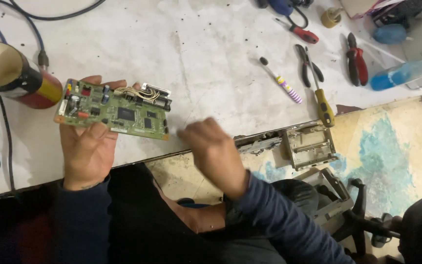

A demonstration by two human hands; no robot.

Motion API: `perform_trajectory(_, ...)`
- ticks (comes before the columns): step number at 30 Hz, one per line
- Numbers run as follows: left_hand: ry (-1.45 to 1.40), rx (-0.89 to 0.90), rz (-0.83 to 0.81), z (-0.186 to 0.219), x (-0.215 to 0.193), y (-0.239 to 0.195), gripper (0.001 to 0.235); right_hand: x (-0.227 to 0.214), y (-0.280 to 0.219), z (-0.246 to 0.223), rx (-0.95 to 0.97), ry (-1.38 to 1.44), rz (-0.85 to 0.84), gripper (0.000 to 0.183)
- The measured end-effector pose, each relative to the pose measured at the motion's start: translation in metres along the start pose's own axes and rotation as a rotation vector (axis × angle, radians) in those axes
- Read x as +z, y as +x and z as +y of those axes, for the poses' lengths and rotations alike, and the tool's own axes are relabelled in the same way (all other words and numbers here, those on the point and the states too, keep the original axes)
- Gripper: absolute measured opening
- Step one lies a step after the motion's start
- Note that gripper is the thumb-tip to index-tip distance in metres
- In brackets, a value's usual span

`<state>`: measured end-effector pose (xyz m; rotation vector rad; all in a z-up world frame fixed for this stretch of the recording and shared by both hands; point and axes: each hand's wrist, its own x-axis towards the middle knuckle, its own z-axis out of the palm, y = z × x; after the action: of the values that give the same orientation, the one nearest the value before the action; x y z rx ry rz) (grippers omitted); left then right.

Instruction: The person wipes a green circuit board with a white cloth, turning it over to clean both sides. They repeatedly rub the surface and edges, then briefly set the cloth down before resuming wiping.

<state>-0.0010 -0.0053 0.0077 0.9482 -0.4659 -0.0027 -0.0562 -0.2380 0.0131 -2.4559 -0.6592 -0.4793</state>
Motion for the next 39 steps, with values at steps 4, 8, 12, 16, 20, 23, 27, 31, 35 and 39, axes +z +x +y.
perform_trajectory(4,-0.004,0.003,-0.004,0.000,-0.001,0.001,0.059,-0.018,0.009,0.072,-0.080,-0.052,-0.019,0.019)
perform_trajectory(8,-0.030,-0.009,-0.020,0.000,-0.002,-0.007,0.053,-0.025,0.009,0.147,0.186,-0.315,0.217,0.021)
perform_trajectory(12,-0.073,-0.014,-0.029,-0.002,-0.005,0.000,0.051,0.000,-0.021,0.038,-0.047,-0.078,-0.054,0.045)
perform_trajectory(16,-0.058,-0.035,0.013,-0.010,-0.014,-0.002,0.061,-0.053,-0.021,-0.025,-0.244,0.317,-0.316,0.017)
perform_trajectory(20,0.028,-0.045,0.012,-0.002,-0.008,-0.004,0.052,-0.107,-0.054,0.040,-0.164,0.220,0.074,0.020)
perform_trajectory(23,0.042,-0.022,0.008,-0.013,-0.024,-0.008,0.061,-0.209,-0.077,0.107,0.049,-0.200,0.496,0.006)
perform_trajectory(27,0.143,-0.149,0.092,0.001,-0.002,0.000,0.061,-0.357,-0.088,0.218,0.218,-0.721,0.982,0.005)
perform_trajectory(31,0.104,-0.148,0.094,-0.004,-0.006,-0.001,0.053,-0.420,-0.114,0.344,0.313,-0.691,1.034,0.011)
perform_trajectory(35,0.151,-0.065,0.105,-0.015,-0.007,-0.006,0.060,-0.439,-0.152,0.444,0.365,-1.111,0.698,0.012)
perform_trajectory(39,-0.007,-0.069,0.102,-0.006,0.013,0.008,0.054,-0.477,-0.258,0.725,0.535,-2.055,-0.124,0.049)
